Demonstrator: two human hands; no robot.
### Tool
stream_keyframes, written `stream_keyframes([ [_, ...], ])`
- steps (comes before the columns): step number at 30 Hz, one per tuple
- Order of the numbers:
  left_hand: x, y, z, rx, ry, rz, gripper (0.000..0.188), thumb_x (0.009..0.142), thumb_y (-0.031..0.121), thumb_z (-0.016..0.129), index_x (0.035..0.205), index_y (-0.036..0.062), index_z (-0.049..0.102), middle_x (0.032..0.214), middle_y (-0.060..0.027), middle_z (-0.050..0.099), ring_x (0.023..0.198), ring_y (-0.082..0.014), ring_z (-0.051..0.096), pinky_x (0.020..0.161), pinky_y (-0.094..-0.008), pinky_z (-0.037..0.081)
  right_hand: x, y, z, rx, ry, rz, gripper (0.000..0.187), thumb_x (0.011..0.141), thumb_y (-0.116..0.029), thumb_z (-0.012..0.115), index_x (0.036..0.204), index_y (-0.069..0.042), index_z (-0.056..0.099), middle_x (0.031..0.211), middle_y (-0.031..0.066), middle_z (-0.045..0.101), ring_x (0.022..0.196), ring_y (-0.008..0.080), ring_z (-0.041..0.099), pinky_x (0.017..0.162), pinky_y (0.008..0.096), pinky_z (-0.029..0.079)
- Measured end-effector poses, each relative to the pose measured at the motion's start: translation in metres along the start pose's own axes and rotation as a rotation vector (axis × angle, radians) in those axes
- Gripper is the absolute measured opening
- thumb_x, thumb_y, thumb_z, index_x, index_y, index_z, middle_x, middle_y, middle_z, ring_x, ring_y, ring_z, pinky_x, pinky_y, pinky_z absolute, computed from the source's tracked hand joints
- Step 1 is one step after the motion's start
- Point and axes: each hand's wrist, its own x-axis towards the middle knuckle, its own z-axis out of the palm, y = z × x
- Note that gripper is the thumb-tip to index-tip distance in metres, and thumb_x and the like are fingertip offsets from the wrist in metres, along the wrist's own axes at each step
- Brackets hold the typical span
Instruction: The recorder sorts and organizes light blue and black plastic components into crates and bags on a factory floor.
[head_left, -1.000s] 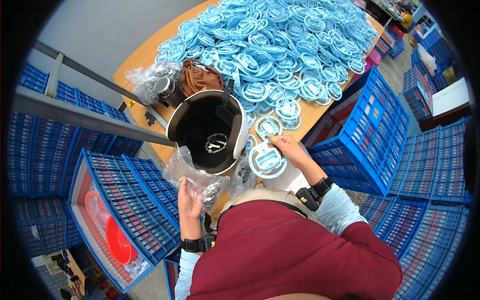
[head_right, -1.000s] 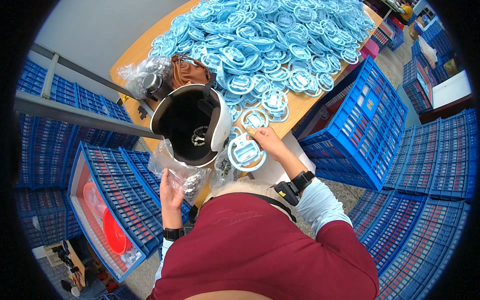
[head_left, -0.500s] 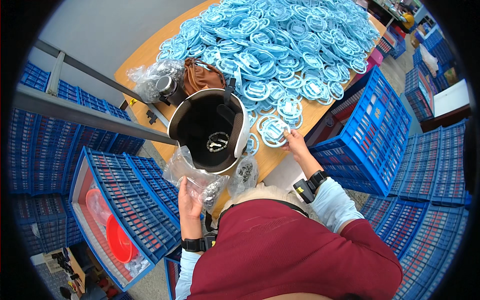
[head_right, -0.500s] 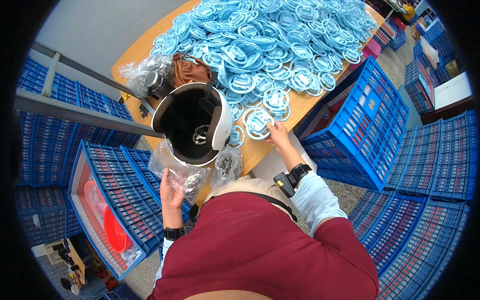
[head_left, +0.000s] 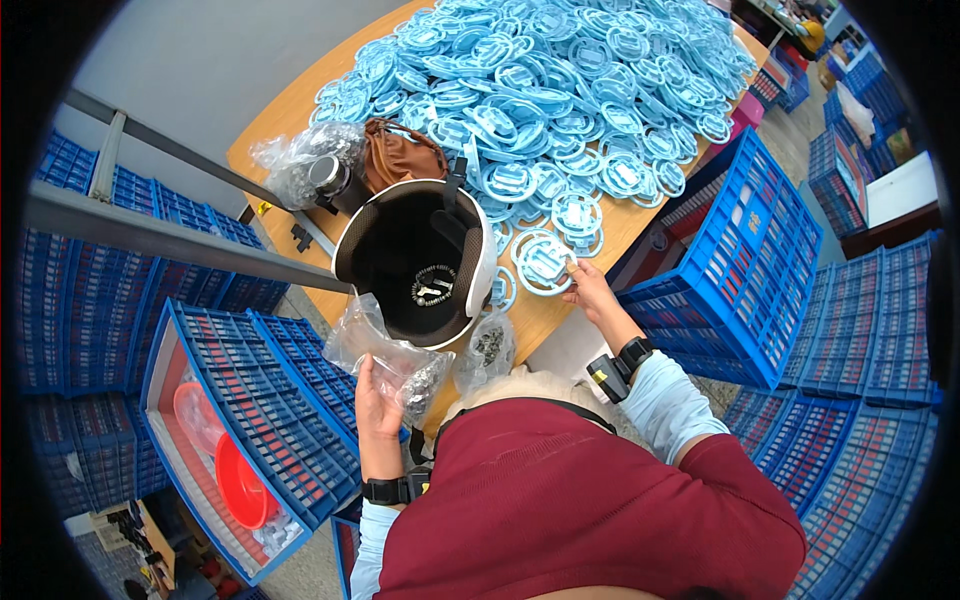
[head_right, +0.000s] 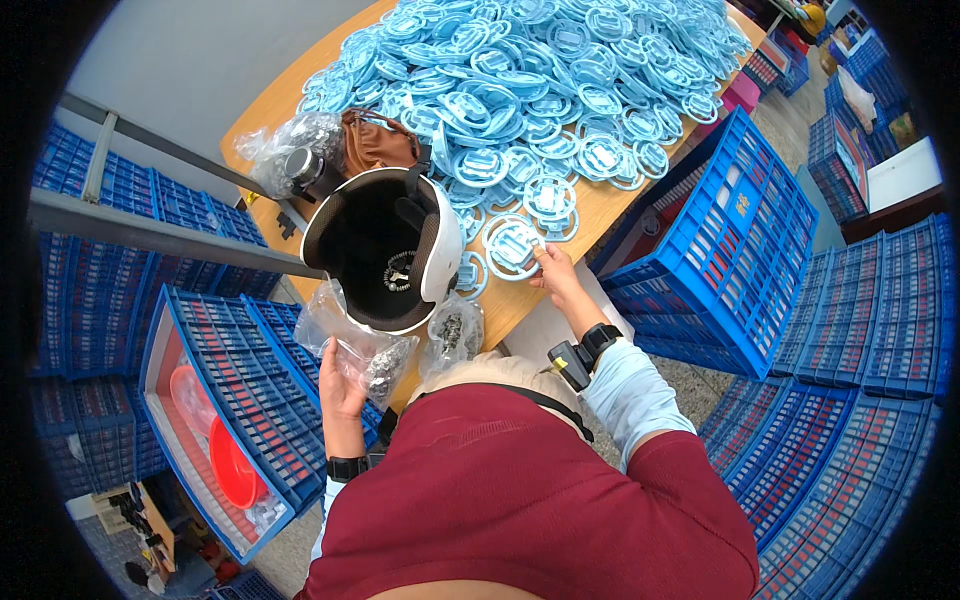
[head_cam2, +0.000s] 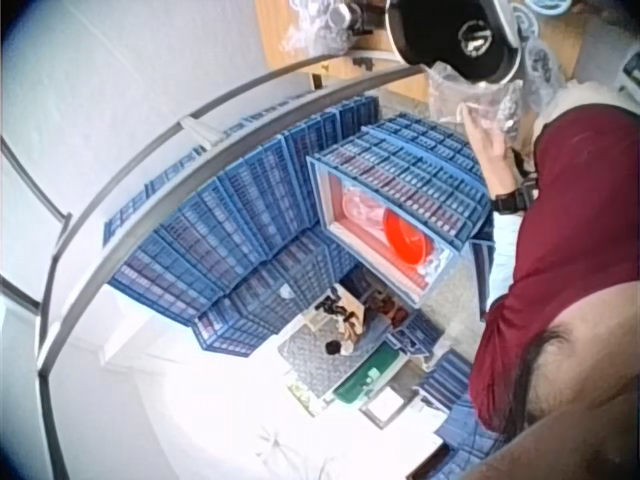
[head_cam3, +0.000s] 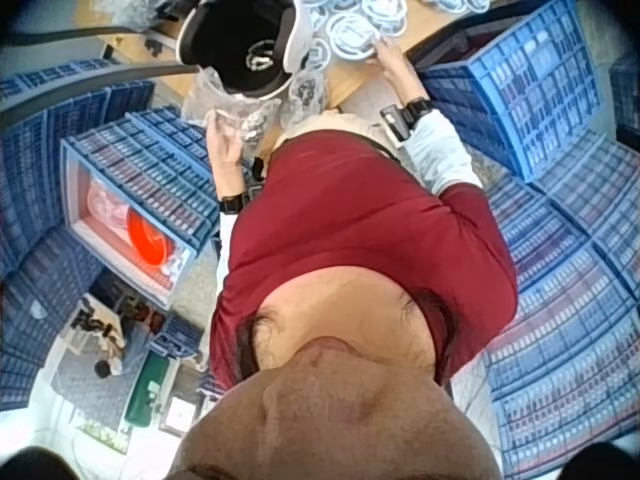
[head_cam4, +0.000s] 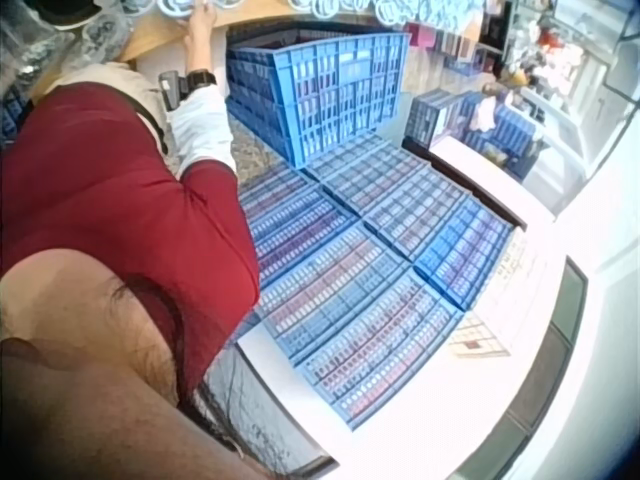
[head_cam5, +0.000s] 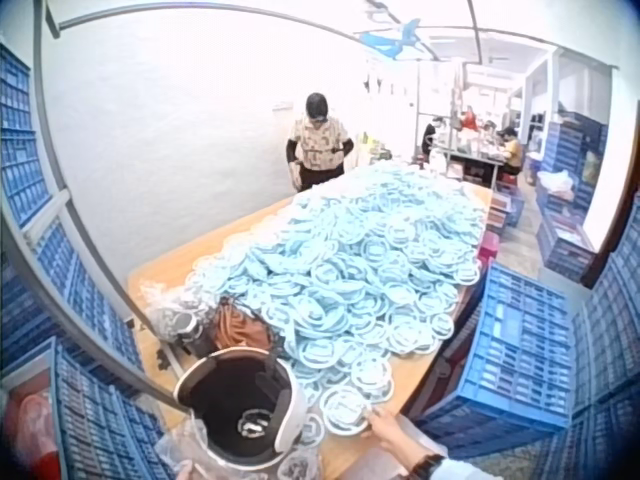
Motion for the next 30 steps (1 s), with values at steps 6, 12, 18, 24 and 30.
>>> stream_keyframes([
  [6,-0.003,0.001,0.012,0.008,0.007,-0.018,0.028,0.083,0.03,0.049,0.095,0.0045,0.049,0.089,-0.0113,0.056,0.082,-0.0252,0.055,0.074,-0.0382,0.046,-0.001,0.001,-0.003,-0.005,0.035,0.015,0.022,0.085,-0.028,0.045,0.098,-0.012,0.051,0.07,-0.0023,0.054,0.056,0.0065,0.048,0.048,0.0203,0.041],
  [12,-0.004,0.001,0.013,0.022,0.015,-0.016,0.029,0.082,0.03,0.049,0.095,0.0036,0.048,0.089,-0.0129,0.056,0.082,-0.026,0.055,0.074,-0.0392,0.046,-0.002,0.0,-0.001,0.009,0.026,0.003,0.023,0.085,-0.029,0.045,0.099,-0.011,0.051,0.069,-0.0022,0.054,0.055,0.0062,0.048,0.046,0.0202,0.041],
  [18,-0.003,0.001,0.01,0.018,0.002,-0.024,0.03,0.082,0.03,0.049,0.097,0.0034,0.048,0.09,-0.0132,0.056,0.083,-0.0265,0.055,0.075,-0.0398,0.046,-0.001,-0.002,0.002,0.018,0.013,0.013,0.027,0.085,-0.03,0.045,0.104,-0.012,0.05,0.066,-0.0024,0.053,0.052,0.0054,0.047,0.046,0.0197,0.041],
  [24,-0.002,0.001,0.006,0.011,-0.003,-0.031,0.029,0.082,0.029,0.049,0.098,0.0039,0.049,0.09,-0.0126,0.056,0.083,-0.0265,0.055,0.075,-0.0398,0.045,-0.003,-0.003,0.005,0.011,0.005,0.012,0.029,0.084,-0.031,0.047,0.105,-0.012,0.049,0.065,-0.0028,0.053,0.05,0.0044,0.046,0.045,0.0186,0.04],
  [30,-0.001,0.0,0.005,0.018,0.009,-0.032,0.028,0.082,0.028,0.05,0.097,0.0043,0.049,0.09,-0.012,0.057,0.083,-0.026,0.055,0.075,-0.0395,0.045,-0.004,-0.003,0.004,-0.014,-0.036,-0.014,0.029,0.084,-0.035,0.048,0.102,-0.012,0.051,0.064,-0.0041,0.052,0.051,0.0032,0.046,0.045,0.018,0.04],
])
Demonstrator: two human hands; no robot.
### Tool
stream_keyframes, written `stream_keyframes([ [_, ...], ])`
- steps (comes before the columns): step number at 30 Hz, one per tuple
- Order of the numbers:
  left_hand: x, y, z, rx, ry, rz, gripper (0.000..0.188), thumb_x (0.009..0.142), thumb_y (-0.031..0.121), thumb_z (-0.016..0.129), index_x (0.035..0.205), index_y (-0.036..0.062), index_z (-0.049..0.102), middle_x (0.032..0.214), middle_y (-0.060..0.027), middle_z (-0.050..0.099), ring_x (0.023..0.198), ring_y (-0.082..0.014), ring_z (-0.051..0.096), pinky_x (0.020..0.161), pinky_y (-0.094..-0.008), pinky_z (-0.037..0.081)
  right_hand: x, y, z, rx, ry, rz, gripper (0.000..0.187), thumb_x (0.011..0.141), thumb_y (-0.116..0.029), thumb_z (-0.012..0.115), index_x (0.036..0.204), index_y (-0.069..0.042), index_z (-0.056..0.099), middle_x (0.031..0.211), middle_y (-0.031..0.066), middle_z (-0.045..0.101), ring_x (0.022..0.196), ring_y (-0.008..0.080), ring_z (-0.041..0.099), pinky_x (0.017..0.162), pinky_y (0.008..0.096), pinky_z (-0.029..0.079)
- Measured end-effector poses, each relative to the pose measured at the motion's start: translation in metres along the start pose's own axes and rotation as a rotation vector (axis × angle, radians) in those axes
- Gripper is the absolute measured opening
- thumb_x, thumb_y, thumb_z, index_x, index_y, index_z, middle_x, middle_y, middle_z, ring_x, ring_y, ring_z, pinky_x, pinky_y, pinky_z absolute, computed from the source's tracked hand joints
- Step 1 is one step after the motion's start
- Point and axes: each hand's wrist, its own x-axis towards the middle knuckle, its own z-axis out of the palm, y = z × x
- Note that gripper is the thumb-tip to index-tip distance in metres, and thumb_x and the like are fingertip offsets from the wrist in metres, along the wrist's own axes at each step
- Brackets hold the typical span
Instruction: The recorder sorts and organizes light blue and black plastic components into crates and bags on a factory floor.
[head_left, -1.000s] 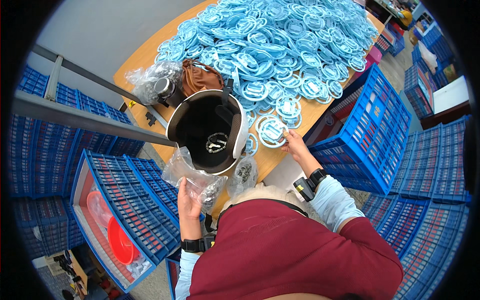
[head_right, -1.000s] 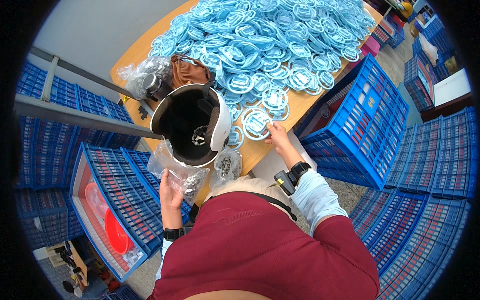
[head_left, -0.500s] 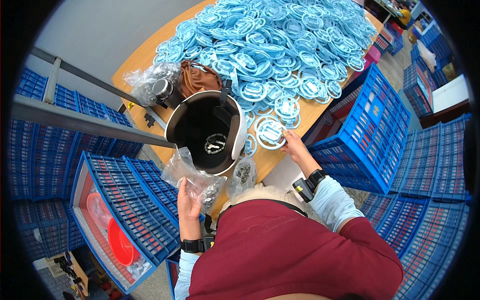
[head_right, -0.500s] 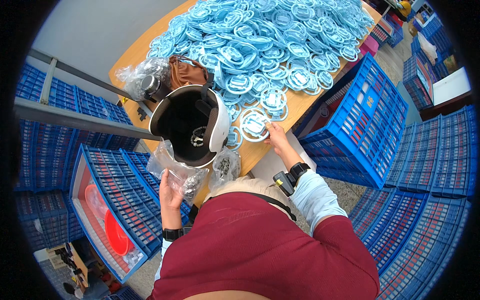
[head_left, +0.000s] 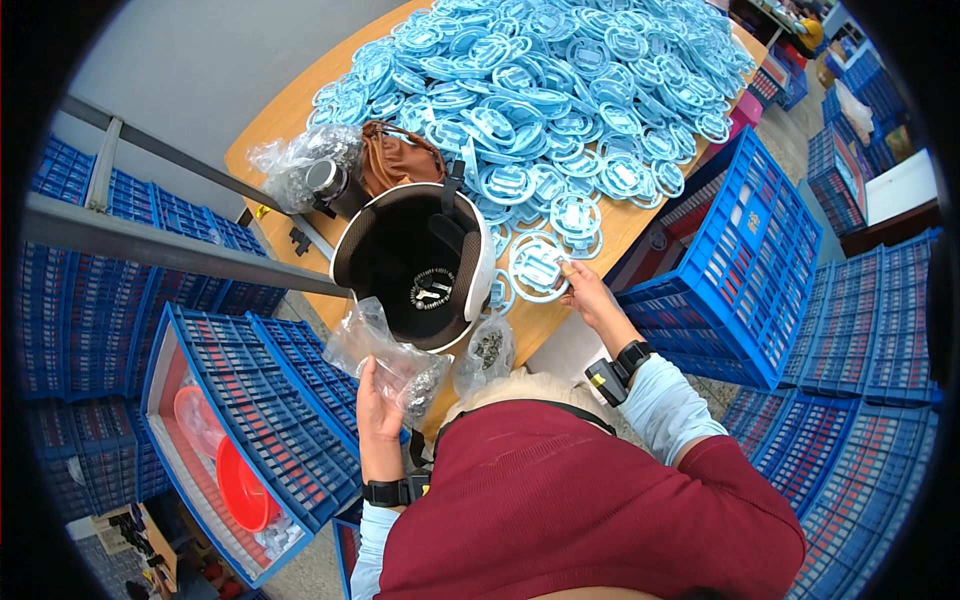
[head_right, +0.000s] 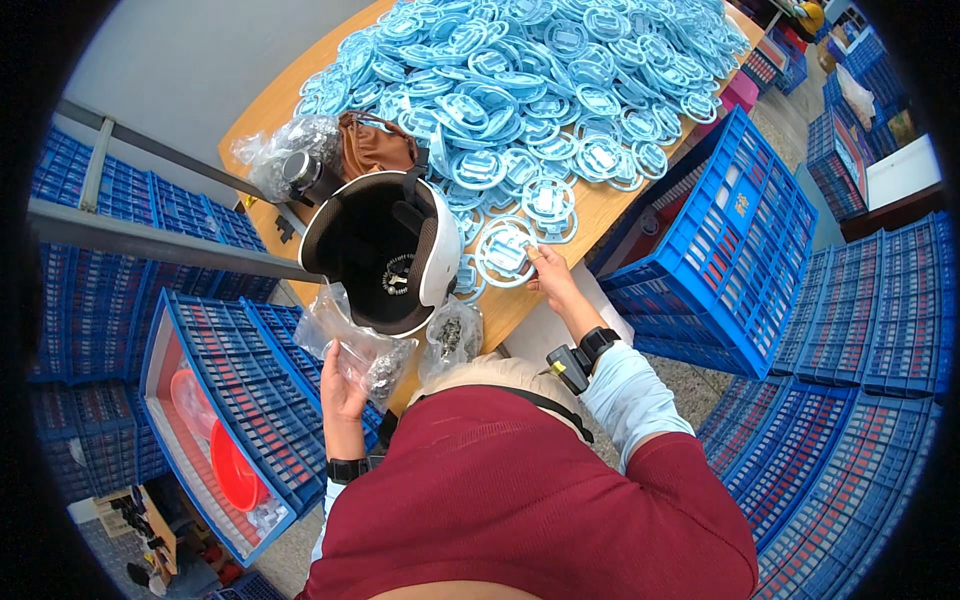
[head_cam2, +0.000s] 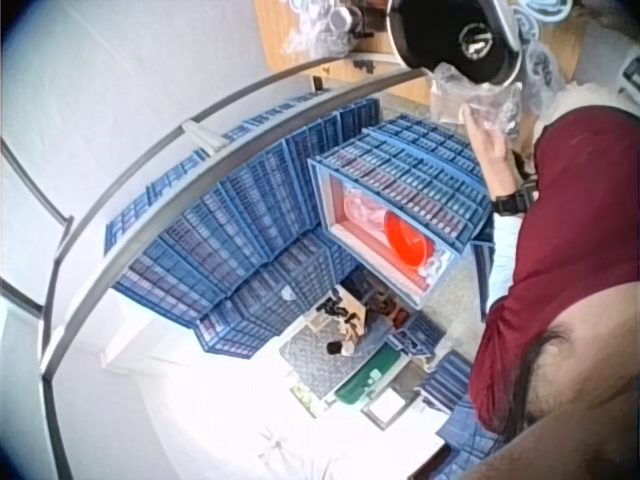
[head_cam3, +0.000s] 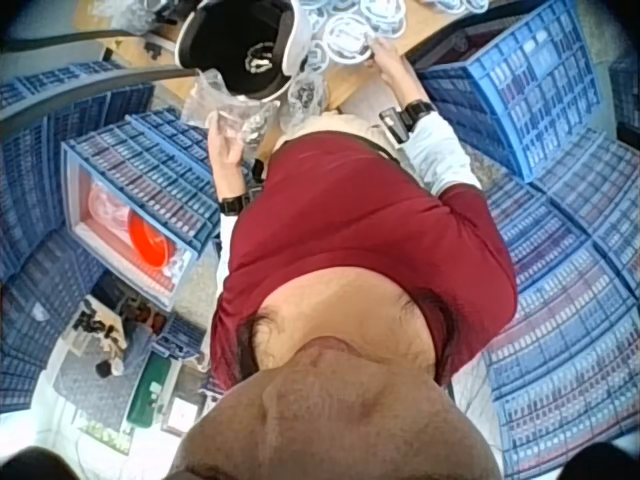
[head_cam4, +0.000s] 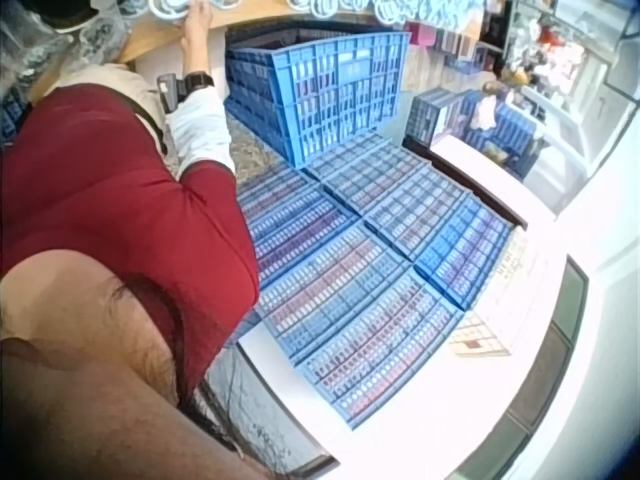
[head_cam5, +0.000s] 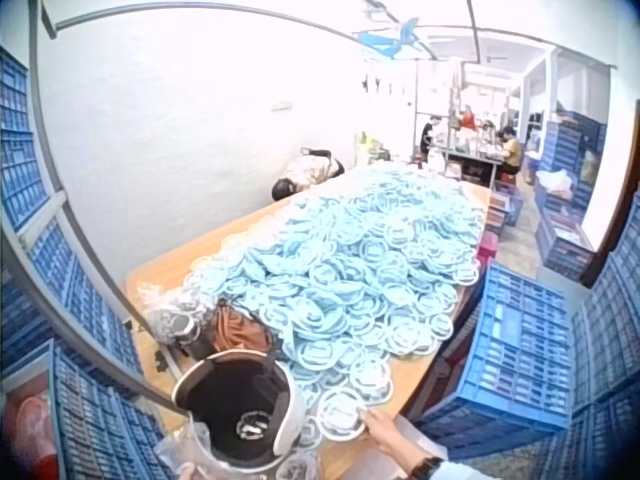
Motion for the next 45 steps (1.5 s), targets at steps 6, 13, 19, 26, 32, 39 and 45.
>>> stream_keyframes([
  [6,0.002,-0.002,-0.002,0.02,0.034,0.013,0.027,0.081,0.027,0.052,0.097,0.0058,0.049,0.09,-0.0112,0.055,0.083,-0.0257,0.054,0.075,-0.0407,0.045,0.0,0.002,0.0,-0.002,-0.018,-0.018,0.028,0.084,-0.036,0.047,0.099,-0.013,0.052,0.064,-0.0046,0.051,0.05,0.0031,0.045,0.047,0.0179,0.04],
  [13,-0.002,-0.001,0.0,0.034,0.027,-0.014,0.026,0.08,0.028,0.053,0.096,0.0076,0.049,0.09,-0.0099,0.055,0.083,-0.0246,0.054,0.072,-0.0401,0.046,0.003,0.004,0.002,0.106,-0.014,-0.041,0.025,0.085,-0.034,0.045,0.097,-0.013,0.054,0.064,-0.0054,0.051,0.052,0.0037,0.047,0.045,0.0191,0.041],
  [19,-0.001,-0.002,-0.002,0.031,0.036,-0.022,0.026,0.081,0.029,0.053,0.096,0.0084,0.049,0.089,-0.0091,0.056,0.082,-0.0237,0.054,0.071,-0.0388,0.046,0.004,0.004,0.003,0.113,-0.001,-0.041,0.026,0.086,-0.033,0.045,0.097,-0.012,0.054,0.066,-0.0054,0.053,0.053,0.0032,0.049,0.044,0.0205,0.042],
  [26,-0.002,-0.001,-0.004,0.024,0.041,-0.019,0.025,0.081,0.028,0.053,0.096,0.0083,0.05,0.089,-0.0096,0.055,0.084,-0.0245,0.053,0.072,-0.0403,0.046,0.01,0.012,-0.004,0.029,0.096,0.007,0.02,0.085,-0.029,0.045,0.092,-0.013,0.054,0.065,-0.0038,0.053,0.051,0.0058,0.047,0.042,0.0198,0.04],
  [32,-0.003,-0.001,-0.003,0.01,0.042,-0.011,0.027,0.081,0.028,0.053,0.098,0.0074,0.049,0.089,-0.0101,0.055,0.085,-0.0248,0.053,0.073,-0.0416,0.045,0.006,0.005,-0.001,0.002,0.204,0.073,0.018,0.086,-0.026,0.043,0.093,-0.013,0.053,0.066,-0.0023,0.054,0.051,0.0076,0.047,0.043,0.0213,0.038],
  [39,-0.005,-0.002,0.001,0.016,0.017,-0.01,0.03,0.082,0.029,0.051,0.101,0.0059,0.048,0.092,-0.0108,0.055,0.085,-0.0247,0.053,0.075,-0.0427,0.045,0.013,0.002,0.0,0.039,0.119,0.049,0.021,0.086,-0.028,0.044,0.099,-0.014,0.05,0.071,-0.0026,0.055,0.057,0.0075,0.05,0.049,0.0219,0.04],
  [45,-0.006,-0.002,0.0,0.027,0.032,-0.001,0.03,0.082,0.029,0.05,0.101,0.0056,0.048,0.093,-0.0113,0.055,0.086,-0.0251,0.053,0.076,-0.0429,0.044,0.017,-0.002,0.003,0.052,0.097,0.057,0.021,0.085,-0.027,0.045,0.101,-0.014,0.05,0.074,-0.002,0.056,0.059,0.0078,0.05,0.051,0.0227,0.041],
])
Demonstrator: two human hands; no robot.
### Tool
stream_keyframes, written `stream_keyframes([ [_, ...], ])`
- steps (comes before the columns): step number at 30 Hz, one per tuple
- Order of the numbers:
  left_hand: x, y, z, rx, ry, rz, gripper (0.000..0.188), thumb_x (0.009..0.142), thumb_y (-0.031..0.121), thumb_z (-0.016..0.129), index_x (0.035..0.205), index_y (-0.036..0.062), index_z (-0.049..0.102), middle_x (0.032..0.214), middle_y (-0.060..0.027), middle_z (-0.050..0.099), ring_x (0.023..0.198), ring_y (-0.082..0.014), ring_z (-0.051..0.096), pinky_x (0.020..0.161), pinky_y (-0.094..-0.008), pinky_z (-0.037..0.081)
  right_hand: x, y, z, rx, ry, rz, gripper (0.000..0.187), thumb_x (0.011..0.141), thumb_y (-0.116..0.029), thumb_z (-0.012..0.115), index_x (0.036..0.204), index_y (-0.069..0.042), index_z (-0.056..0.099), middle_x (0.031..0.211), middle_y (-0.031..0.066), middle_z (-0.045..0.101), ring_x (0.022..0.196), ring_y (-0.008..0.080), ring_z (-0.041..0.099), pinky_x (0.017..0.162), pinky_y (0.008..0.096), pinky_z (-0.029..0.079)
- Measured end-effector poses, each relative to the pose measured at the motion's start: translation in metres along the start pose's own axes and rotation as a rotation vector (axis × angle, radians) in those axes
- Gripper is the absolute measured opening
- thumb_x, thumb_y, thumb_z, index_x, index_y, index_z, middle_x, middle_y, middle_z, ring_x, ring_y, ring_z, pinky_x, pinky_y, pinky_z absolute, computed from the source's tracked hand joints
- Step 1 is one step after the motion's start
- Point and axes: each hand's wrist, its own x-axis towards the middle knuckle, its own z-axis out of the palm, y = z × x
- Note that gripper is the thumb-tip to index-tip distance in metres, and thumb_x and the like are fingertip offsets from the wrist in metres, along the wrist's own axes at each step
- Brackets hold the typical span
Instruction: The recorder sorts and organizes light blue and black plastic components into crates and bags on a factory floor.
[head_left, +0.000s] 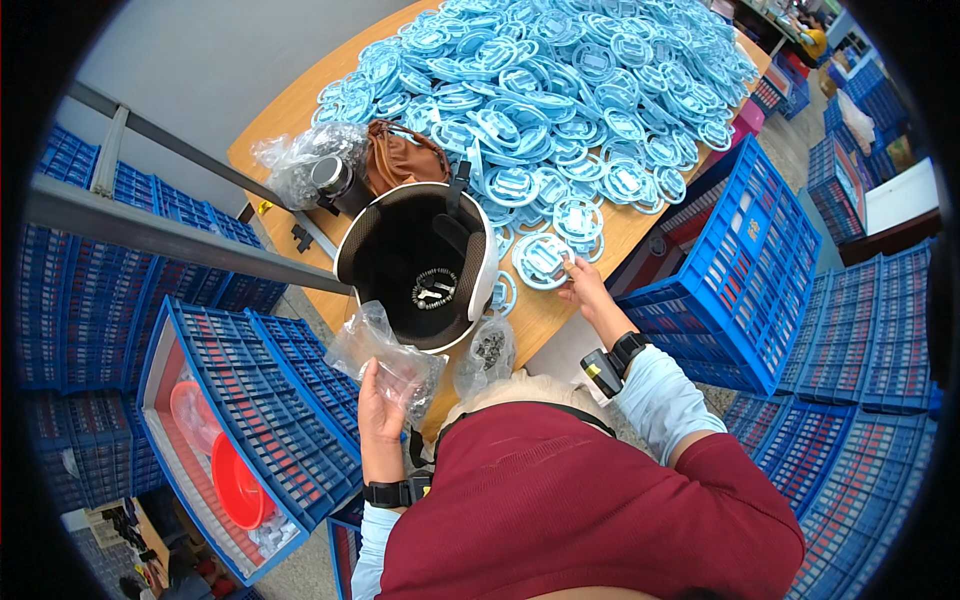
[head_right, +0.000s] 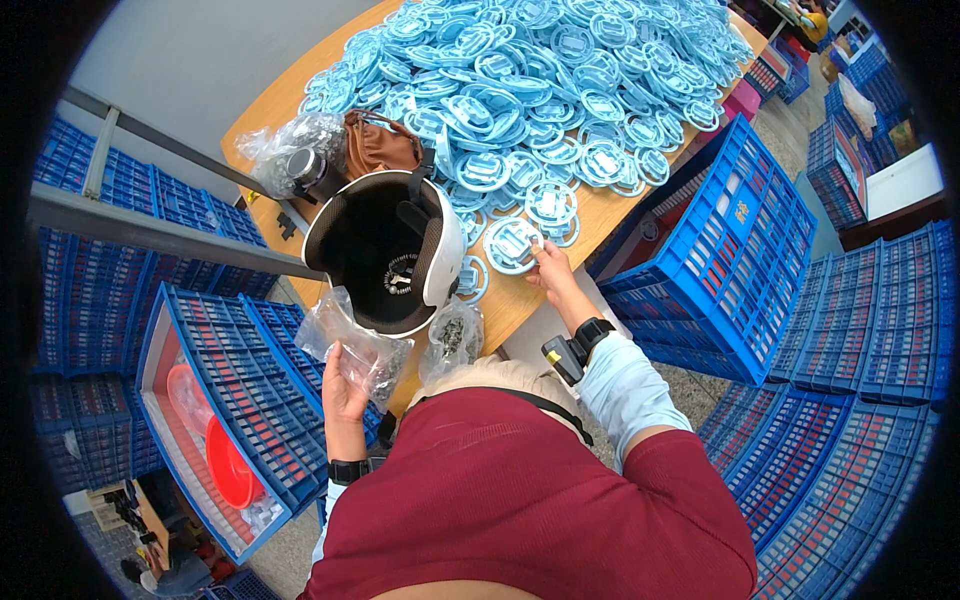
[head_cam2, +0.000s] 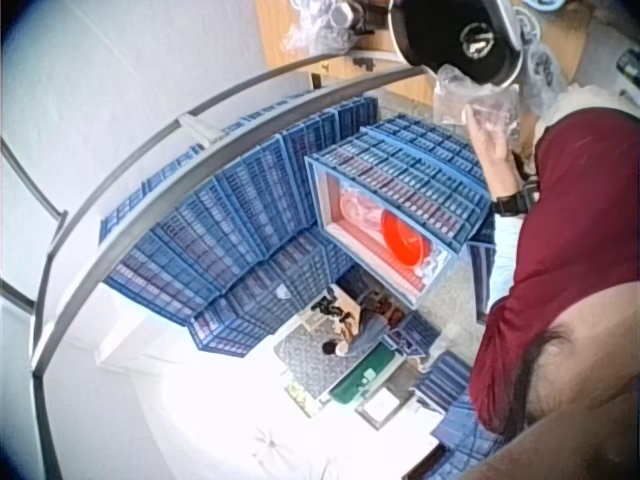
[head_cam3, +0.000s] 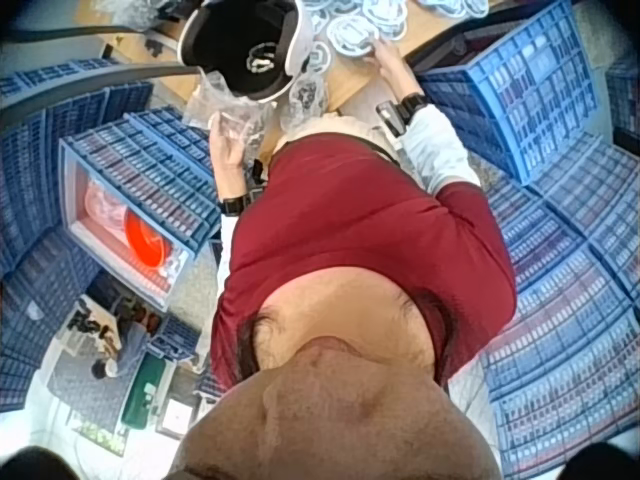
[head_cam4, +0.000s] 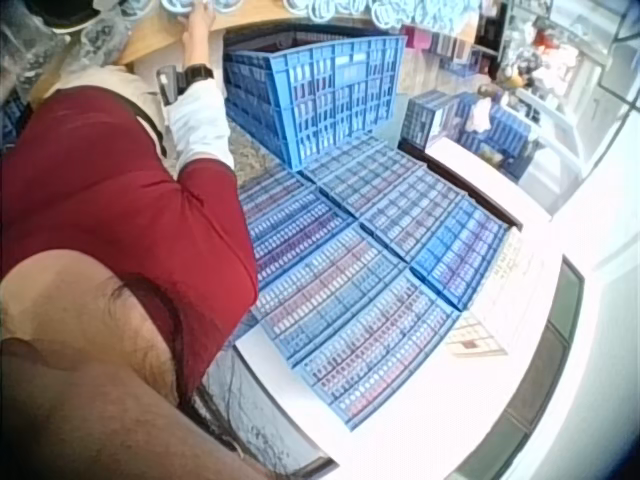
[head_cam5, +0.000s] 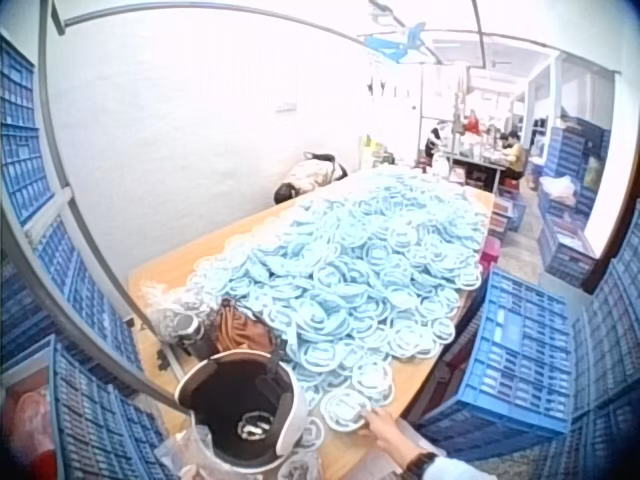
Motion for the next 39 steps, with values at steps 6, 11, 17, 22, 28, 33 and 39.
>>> stream_keyframes([
  [6,0.002,0.0,-0.004,-0.027,-0.038,-0.02,0.028,0.082,0.029,0.05,0.1,0.0065,0.049,0.093,-0.0104,0.055,0.086,-0.0251,0.053,0.075,-0.0418,0.044,0.008,0.006,0.002,-0.237,0.124,-0.134,0.053,0.073,-0.014,0.06,0.115,0.001,0.031,0.091,0.0069,0.052,0.066,0.0101,0.048,0.049,0.0214,0.039],
  [11,0.001,0.001,0.001,0.018,0.004,-0.001,0.028,0.082,0.029,0.049,0.1,0.0069,0.049,0.092,-0.01,0.056,0.085,-0.0251,0.053,0.075,-0.0411,0.045,0.007,0.017,-0.007,-0.24,0.129,-0.14,0.049,0.074,-0.015,0.058,0.114,-0.001,0.034,0.093,0.0081,0.051,0.067,0.0121,0.048,0.051,0.0234,0.04],
  [17,0.006,0.002,-0.001,0.018,-0.006,-0.024,0.028,0.082,0.029,0.049,0.1,0.0069,0.049,0.092,-0.0101,0.056,0.086,-0.0249,0.053,0.075,-0.0411,0.044,-0.003,0.016,-0.012,-0.224,0.114,-0.06,0.035,0.076,-0.017,0.057,0.105,-0.003,0.043,0.089,0.0082,0.052,0.068,0.0141,0.052,0.052,0.0254,0.042],
  [22,0.008,0.002,-0.003,0.0,-0.031,-0.035,0.027,0.083,0.029,0.049,0.099,0.0071,0.049,0.094,-0.0103,0.056,0.087,-0.0247,0.053,0.076,-0.0413,0.044,-0.008,0.015,-0.017,-0.186,0.093,-0.015,0.029,0.076,-0.019,0.056,0.099,-0.004,0.048,0.084,0.007,0.054,0.065,0.014,0.054,0.053,0.025,0.043],
  [28,0.009,0.001,-0.01,-0.022,-0.029,-0.035,0.026,0.083,0.028,0.048,0.099,0.0074,0.049,0.093,-0.0102,0.056,0.087,-0.0248,0.053,0.077,-0.0419,0.043,-0.05,-0.014,0.008,-0.47,-0.294,-0.158,0.029,0.073,-0.016,0.056,0.1,-0.005,0.051,0.078,0.004,0.055,0.063,0.0107,0.052,0.055,0.0235,0.042],
  [33,0.013,-0.003,-0.016,-0.063,-0.074,-0.054,0.029,0.085,0.033,0.044,0.097,0.0066,0.048,0.094,-0.0105,0.055,0.091,-0.0254,0.051,0.079,-0.0432,0.042,-0.093,-0.039,0.037,-0.807,-0.743,-0.458,0.044,0.068,-0.011,0.055,0.11,-0.004,0.044,0.094,0.007,0.052,0.071,0.0118,0.051,0.059,0.0239,0.042],
  [39,0.008,-0.004,-0.009,-0.147,-0.087,-0.05,0.046,0.087,0.038,0.035,0.11,-0.0014,0.041,0.108,-0.0195,0.048,0.103,-0.0325,0.045,0.089,-0.0459,0.035,-0.1,-0.026,0.056,-1.069,-0.886,-0.674,0.045,0.063,-0.012,0.06,0.105,-0.005,0.044,0.103,0.011,0.046,0.079,0.0235,0.05,0.066,0.0295,0.043],
])
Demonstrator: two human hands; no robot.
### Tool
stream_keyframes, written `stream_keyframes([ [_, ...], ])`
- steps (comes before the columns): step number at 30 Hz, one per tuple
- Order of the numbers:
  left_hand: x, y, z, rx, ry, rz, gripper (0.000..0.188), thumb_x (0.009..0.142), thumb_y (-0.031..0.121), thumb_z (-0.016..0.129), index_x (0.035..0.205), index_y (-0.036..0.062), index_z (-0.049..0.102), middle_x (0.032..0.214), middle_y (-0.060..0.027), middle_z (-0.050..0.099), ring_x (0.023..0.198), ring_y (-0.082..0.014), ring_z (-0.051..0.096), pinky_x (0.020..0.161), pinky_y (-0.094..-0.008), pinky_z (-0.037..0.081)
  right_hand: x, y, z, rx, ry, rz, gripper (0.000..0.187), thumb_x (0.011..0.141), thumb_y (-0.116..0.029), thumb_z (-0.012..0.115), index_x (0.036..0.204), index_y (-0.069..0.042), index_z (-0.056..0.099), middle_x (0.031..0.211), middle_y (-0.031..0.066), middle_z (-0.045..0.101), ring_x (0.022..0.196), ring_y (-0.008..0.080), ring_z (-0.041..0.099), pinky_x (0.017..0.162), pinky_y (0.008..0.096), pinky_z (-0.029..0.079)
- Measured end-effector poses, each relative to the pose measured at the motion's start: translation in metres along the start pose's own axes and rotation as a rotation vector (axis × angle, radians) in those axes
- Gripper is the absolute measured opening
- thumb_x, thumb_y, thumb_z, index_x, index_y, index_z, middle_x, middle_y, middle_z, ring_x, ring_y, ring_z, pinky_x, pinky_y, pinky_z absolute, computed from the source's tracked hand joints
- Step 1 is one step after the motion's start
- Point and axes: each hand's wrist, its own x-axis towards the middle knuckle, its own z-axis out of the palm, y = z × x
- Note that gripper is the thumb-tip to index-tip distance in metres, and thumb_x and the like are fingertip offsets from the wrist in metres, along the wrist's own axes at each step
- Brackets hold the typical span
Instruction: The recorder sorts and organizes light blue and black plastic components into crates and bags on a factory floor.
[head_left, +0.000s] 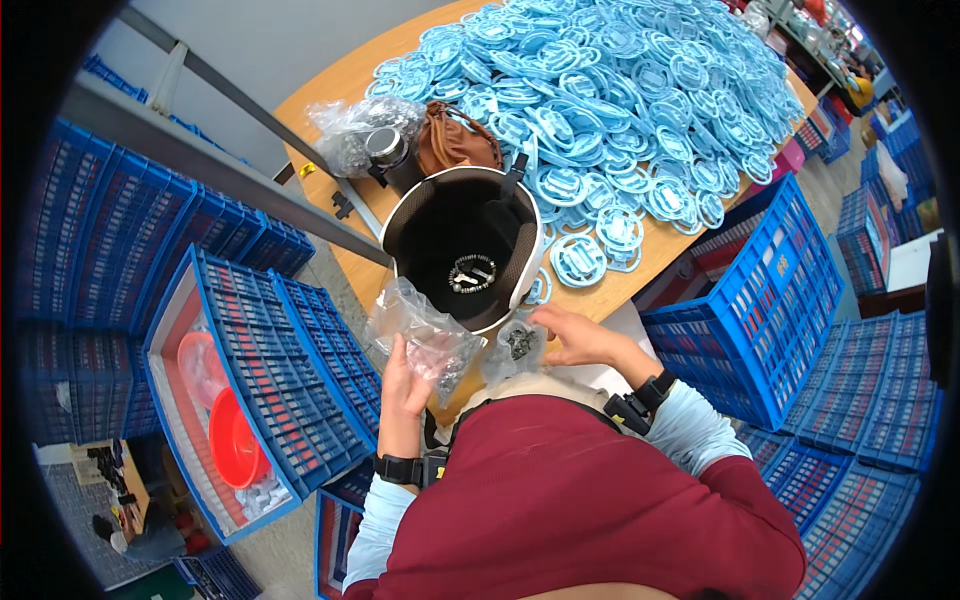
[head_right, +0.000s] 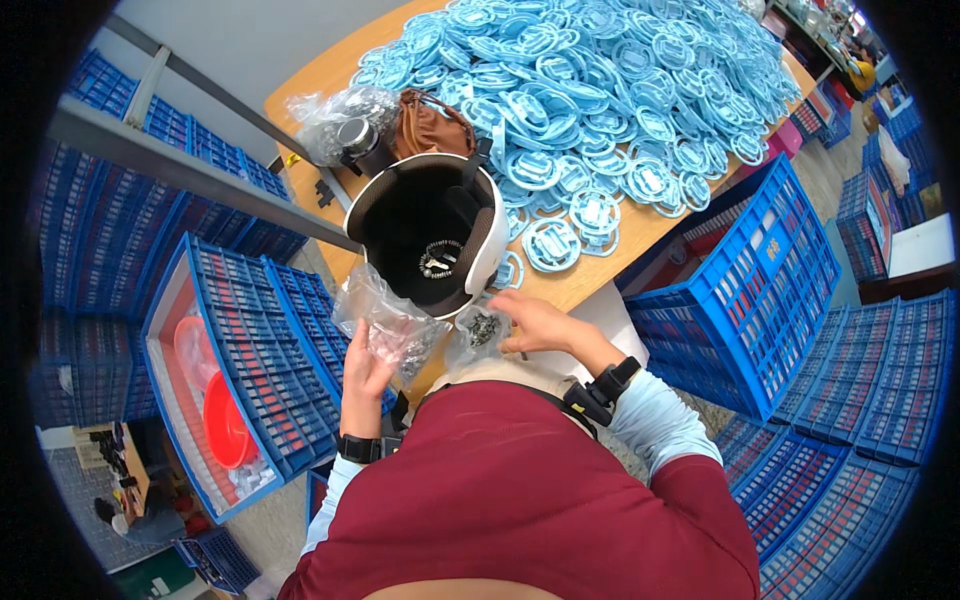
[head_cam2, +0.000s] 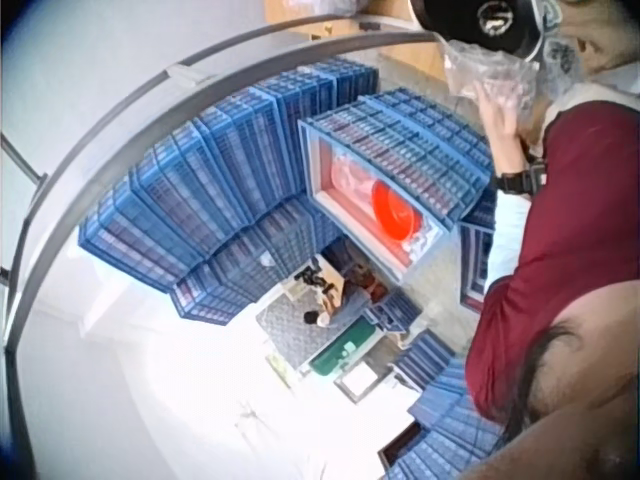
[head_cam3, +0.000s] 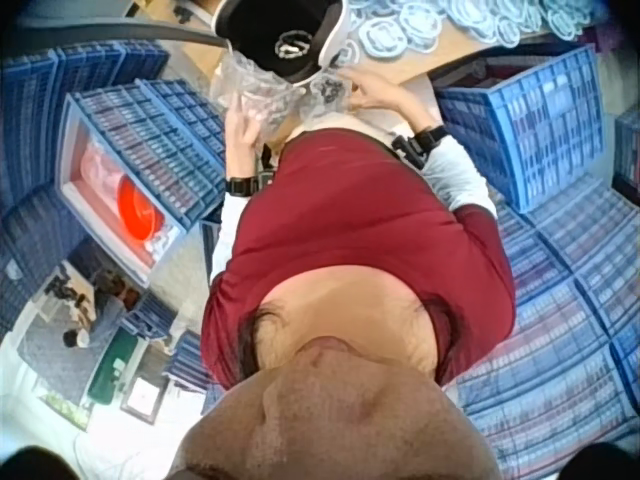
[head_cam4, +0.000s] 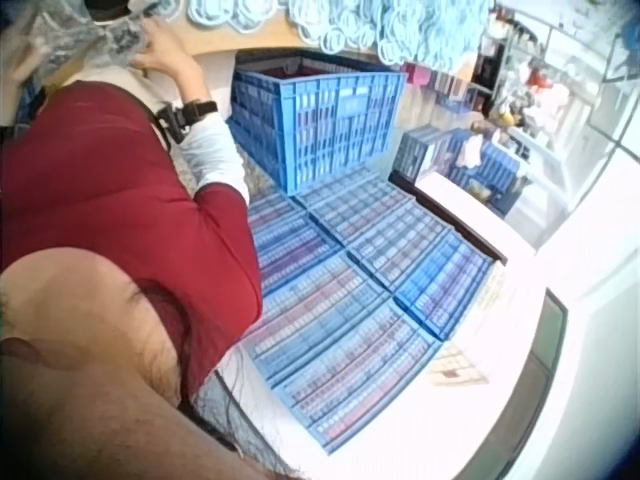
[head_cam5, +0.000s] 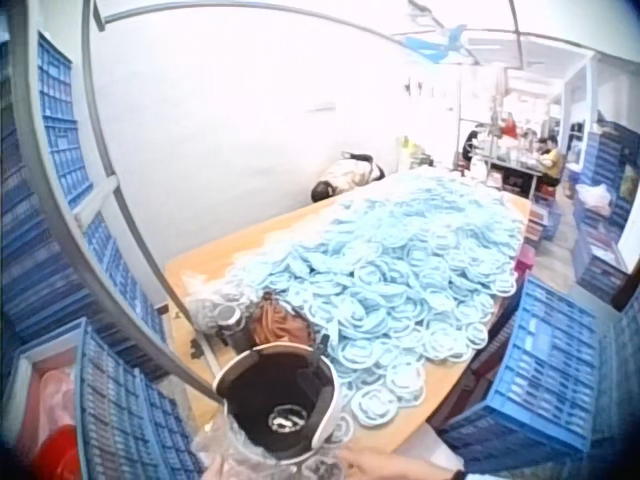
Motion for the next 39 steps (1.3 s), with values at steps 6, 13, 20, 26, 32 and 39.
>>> stream_keyframes([
  [6,-0.008,0.0,-0.004,-0.05,-0.024,-0.022,0.05,0.088,0.04,0.03,0.116,-0.0013,0.036,0.113,-0.0216,0.045,0.107,-0.0342,0.043,0.089,-0.0439,0.036,0.007,0.01,0.009,-0.059,0.042,0.008,0.02,0.07,-0.013,0.056,0.087,-0.004,0.052,0.1,0.0133,0.049,0.089,0.0304,0.05,0.074,0.0352,0.041],
  [13,-0.013,-0.002,-0.016,-0.229,-0.093,-0.042,0.052,0.089,0.039,0.025,0.12,-0.0031,0.028,0.115,-0.026,0.041,0.109,-0.0369,0.039,0.092,-0.0451,0.035,0.01,0.017,0.021,0.082,0.094,-0.148,0.01,0.074,-0.011,0.05,0.078,-0.002,0.048,0.082,0.0103,0.052,0.074,0.026,0.051,0.065,0.0314,0.041],
  [20,-0.018,0.002,-0.02,-0.296,-0.1,-0.04,0.054,0.089,0.039,0.024,0.12,-0.0052,0.028,0.114,-0.0265,0.042,0.109,-0.0386,0.04,0.092,-0.0459,0.035,0.006,0.002,0.019,0.45,-0.018,0.103,0.009,0.077,-0.012,0.051,0.077,-0.003,0.048,0.06,0.0034,0.047,0.057,0.0098,0.047,0.051,0.0248,0.039],
  [26,-0.011,0.001,-0.021,-0.188,-0.103,-0.047,0.053,0.089,0.038,0.026,0.119,-0.0048,0.029,0.114,-0.0245,0.043,0.109,-0.0371,0.04,0.088,-0.0451,0.037,0.004,0.01,0.021,0.41,0.107,0.149,0.016,0.079,-0.02,0.051,0.081,-0.004,0.049,0.062,0.0036,0.048,0.058,0.0099,0.047,0.053,0.0255,0.039],
  [32,-0.015,-0.002,-0.043,-0.149,-0.126,0.005,0.049,0.087,0.042,0.031,0.115,0.0022,0.039,0.116,-0.019,0.043,0.108,-0.0344,0.04,0.086,-0.0477,0.037,0.018,0.025,0.037,0.27,0.061,0.216,0.03,0.077,-0.029,0.056,0.093,-0.005,0.046,0.078,0.0076,0.049,0.073,0.0162,0.048,0.065,0.0304,0.041],
  [39,-0.009,0.004,-0.033,-0.123,-0.022,0.0,0.049,0.086,0.042,0.037,0.114,0.0025,0.038,0.115,-0.0199,0.043,0.106,-0.0335,0.042,0.087,-0.0502,0.036,0.013,0.008,0.023,0.214,0.177,0.036,0.052,0.07,-0.025,0.064,0.111,-0.005,0.039,0.102,0.0143,0.052,0.096,0.0245,0.05,0.08,0.032,0.04],
])
